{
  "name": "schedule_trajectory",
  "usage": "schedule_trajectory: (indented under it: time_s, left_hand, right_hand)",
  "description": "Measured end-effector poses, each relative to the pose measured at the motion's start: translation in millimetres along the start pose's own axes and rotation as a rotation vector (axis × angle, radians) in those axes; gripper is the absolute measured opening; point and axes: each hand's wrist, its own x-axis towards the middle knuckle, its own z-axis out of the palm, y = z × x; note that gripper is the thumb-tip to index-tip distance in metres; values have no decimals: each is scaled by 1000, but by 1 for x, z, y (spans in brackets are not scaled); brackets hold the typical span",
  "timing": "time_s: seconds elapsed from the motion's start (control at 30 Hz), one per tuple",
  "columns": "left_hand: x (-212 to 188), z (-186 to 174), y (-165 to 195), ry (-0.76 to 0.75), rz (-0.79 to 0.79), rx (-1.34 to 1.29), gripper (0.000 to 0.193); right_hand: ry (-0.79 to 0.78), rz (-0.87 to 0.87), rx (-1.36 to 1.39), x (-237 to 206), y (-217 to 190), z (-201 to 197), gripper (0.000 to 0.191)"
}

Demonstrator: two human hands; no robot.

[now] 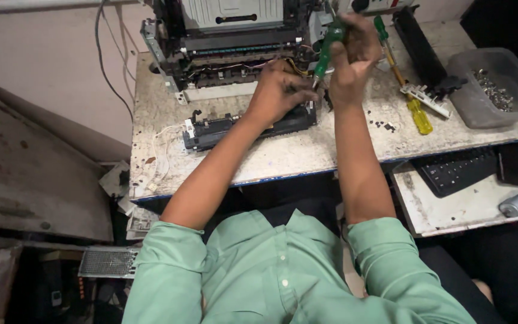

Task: The person disassembles a printer on a workbench, removing internal components and wiring. They use a screwdriver to loosen screws and separate parts, then place the removed components on the table.

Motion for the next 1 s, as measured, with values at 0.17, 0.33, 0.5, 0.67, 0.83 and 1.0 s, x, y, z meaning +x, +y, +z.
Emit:
schedule_trajectory:
  time_s: [0.17, 0.33, 0.5, 0.67, 0.83, 1.0]
  left_hand:
    - [1, 7, -8, -12, 112, -104, 25]
    - [0, 13, -10, -88, 111, -249, 19]
    - [0, 9, -6, -25, -94, -154, 27]
    - [0, 12, -8, -22, 153, -194, 22]
    - [-2, 14, -11, -9, 107, -162, 25]
    - [-2, 12, -9, -15, 249, -182, 24]
  right_hand:
    - [-42, 91, 60, -1, -1, 4, 32]
    - [-5, 119, 111, -1, 0, 6, 38]
    - [-106, -144, -349, -10, -6, 9, 50]
    - [-39, 19, -267, -17, 3, 9, 80]
    - [-80, 26, -293, -19, 11, 5, 105]
    - [-89, -6, -341, -17, 8, 6, 102]
